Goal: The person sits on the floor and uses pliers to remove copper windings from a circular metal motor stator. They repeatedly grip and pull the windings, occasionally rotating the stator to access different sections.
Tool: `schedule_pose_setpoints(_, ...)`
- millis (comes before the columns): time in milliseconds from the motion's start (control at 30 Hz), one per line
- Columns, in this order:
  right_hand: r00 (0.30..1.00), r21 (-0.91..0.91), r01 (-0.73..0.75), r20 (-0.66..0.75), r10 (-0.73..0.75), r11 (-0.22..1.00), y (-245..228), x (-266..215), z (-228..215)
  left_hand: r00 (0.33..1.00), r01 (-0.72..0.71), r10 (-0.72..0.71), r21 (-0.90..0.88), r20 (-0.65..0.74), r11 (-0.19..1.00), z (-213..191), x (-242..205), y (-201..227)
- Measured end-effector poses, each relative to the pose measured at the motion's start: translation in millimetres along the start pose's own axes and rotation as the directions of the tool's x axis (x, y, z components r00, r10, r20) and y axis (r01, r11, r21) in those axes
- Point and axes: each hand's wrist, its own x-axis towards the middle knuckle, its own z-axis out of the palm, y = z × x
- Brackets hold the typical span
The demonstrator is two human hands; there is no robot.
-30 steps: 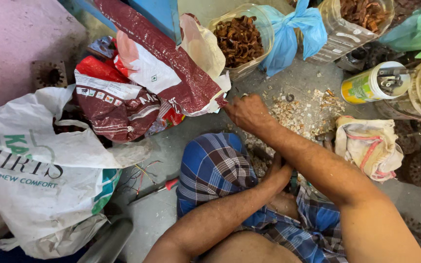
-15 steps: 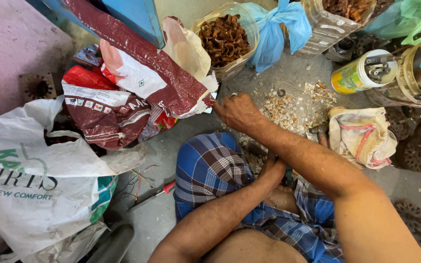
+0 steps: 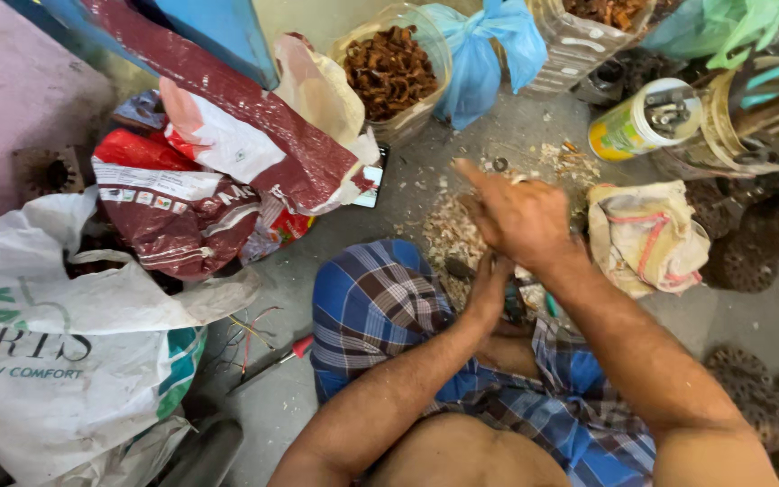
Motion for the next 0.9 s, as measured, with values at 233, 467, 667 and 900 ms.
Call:
schedule_pose_setpoints(233, 0.762, 0.225, -0.63, -0.005, 0.647, 0.744, 62.7, -169.9, -18.3, 0.968, 0.102, 0.032, -0.513, 0.247, 0.852, -7.1, -21.6, 18.0)
schedule_pose_setpoints(467, 0.674, 0.125, -0.736, 0.223, 0.704, 0.665, 74.2, -275.7, 69.6, 0.946, 0.076, 0.085, -0.467, 0.314, 0.881, 5.1, -50.9, 68.4)
schedule_pose_setpoints(667, 0.662, -0.055, -0.722, 0.235, 0.712, 0.69, 79.0, -275.6, 114.7, 0.902, 0.12, 0.115, -0.499, 0.415, 0.858, 0.3, -52.1, 64.1)
schedule_pose_setpoints(900, 0.717, -0.14, -0.67, 0.134, 0.684, 0.729, 79.0, -261.2, 113.1, 0.925, 0.046, 0.127, -0.439, 0.357, 0.897, 1.0, -50.0, 61.7)
